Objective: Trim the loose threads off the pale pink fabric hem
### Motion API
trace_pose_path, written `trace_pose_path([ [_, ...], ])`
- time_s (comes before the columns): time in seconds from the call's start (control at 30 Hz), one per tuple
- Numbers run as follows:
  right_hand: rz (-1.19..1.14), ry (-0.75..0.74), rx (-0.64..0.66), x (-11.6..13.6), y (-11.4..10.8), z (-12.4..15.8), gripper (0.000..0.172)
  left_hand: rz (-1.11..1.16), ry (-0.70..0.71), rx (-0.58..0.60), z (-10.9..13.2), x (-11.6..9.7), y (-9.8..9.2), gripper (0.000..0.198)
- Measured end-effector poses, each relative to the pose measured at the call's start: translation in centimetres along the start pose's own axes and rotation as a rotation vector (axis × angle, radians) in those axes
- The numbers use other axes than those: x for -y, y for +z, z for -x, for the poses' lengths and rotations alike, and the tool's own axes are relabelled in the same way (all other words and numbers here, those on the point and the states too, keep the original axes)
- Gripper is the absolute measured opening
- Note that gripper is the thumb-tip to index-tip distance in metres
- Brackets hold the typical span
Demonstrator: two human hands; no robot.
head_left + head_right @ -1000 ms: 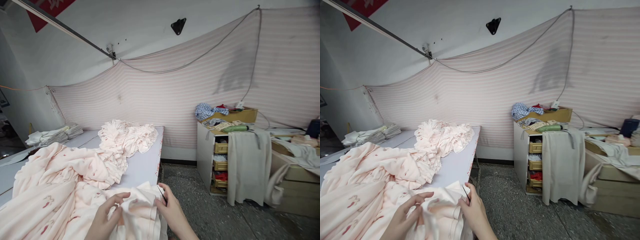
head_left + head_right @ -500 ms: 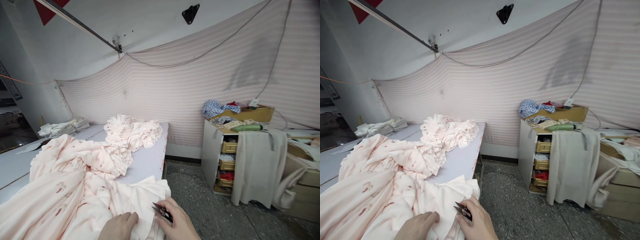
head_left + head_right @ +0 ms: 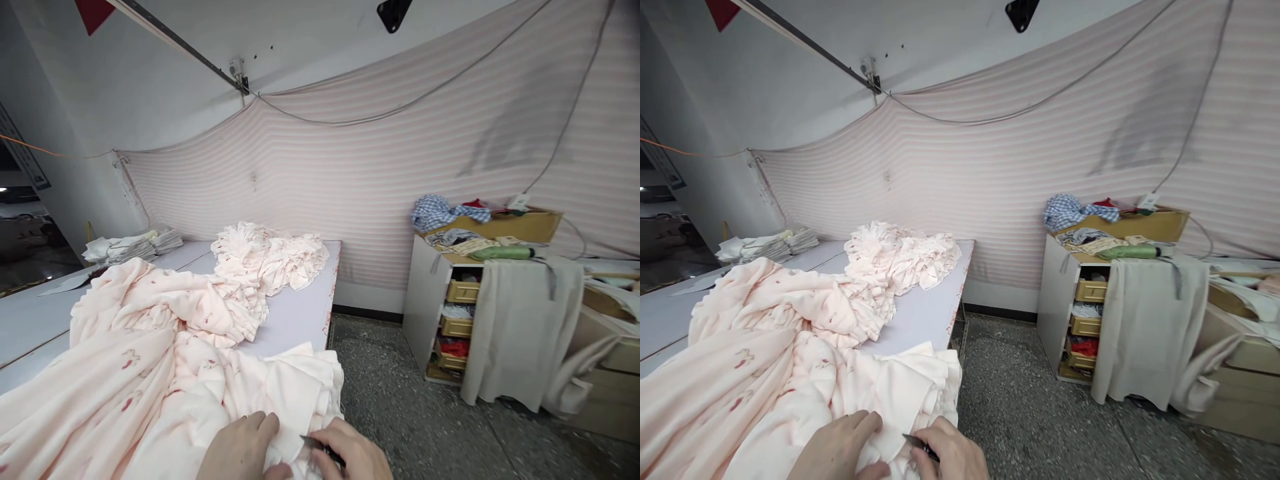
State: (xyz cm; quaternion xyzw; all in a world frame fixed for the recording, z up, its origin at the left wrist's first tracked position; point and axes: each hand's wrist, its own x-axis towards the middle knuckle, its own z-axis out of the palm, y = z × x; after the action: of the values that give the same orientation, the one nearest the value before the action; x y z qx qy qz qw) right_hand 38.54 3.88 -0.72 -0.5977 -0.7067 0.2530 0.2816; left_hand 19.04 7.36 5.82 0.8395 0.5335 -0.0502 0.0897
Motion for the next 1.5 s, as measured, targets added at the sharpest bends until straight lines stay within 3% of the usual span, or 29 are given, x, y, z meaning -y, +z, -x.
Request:
trace_pose_path([
  [0.1, -0.069, -0.003, -0.021, -0.3, 0.1, 0.1, 0.025, -0.05, 0.007, -0.043, -0.1, 0.0, 0.8, 0.041],
  [0.2, -0.225, -0.014, -0.103, -1.0, 0.7, -0.2, 0.023, -0.211, 0.119, -0.1, -0.4, 0.0, 2.5, 0.042],
  [0.3, -0.447, 0.0, -0.194, -2.0, 2.0, -0.8, 0.018, -0.219, 0.211, -0.266, -0.9, 0.7, 4.1, 0.036],
  [0.4, -0.571, 0.032, -0.235, -1.9, 3.1, -1.7, 0.016, 0.248, 0.186, -0.395, -1.2, 2.0, 4.2, 0.028],
  [0.53, -0.645, -0.089, -0.282, 0.6, 3.7, -3.5, 0.014, 0.876, 0.062, -0.289, -1.4, 3.5, 2.3, 0.026],
  [0.63, -0.737, -0.233, -0.313, 2.8, 4.0, -5.1, 0.016, 1.069, 0.069, -0.231, -1.3, 4.0, 0.9, 0.027],
  [0.73, -0.725, -0.249, -0.291, 4.0, 4.3, -6.1, 0.017, 1.163, 0.092, -0.185, -0.9, 4.0, 0.3, 0.028],
  [0.8, -0.674, -0.204, -0.239, 4.4, 4.1, -6.3, 0.012, 1.195, 0.102, -0.179, -0.7, 4.1, 0.3, 0.033],
  [0.93, -0.592, -0.189, -0.209, 5.2, 3.1, -5.9, 0.027, 1.071, 0.065, -0.255, -0.6, 4.3, 0.7, 0.037],
  [1.07, -0.575, -0.245, -0.328, 5.9, 3.4, -5.7, 0.031, 0.939, 0.043, -0.229, -0.7, 4.1, 1.1, 0.037],
  [1.13, -0.58, -0.237, -0.381, 6.1, 3.7, -5.9, 0.032, 0.913, 0.026, -0.28, -0.8, 4.0, 1.4, 0.032],
  [1.3, -0.706, -0.207, -0.336, 5.6, 3.3, -6.0, 0.025, 1.042, -0.012, -0.39, -1.0, 4.0, 2.3, 0.045],
  [1.5, -0.539, -0.211, -0.222, 4.4, 2.5, -4.8, 0.026, 1.189, 0.024, -0.434, -0.9, 4.3, 2.5, 0.049],
])
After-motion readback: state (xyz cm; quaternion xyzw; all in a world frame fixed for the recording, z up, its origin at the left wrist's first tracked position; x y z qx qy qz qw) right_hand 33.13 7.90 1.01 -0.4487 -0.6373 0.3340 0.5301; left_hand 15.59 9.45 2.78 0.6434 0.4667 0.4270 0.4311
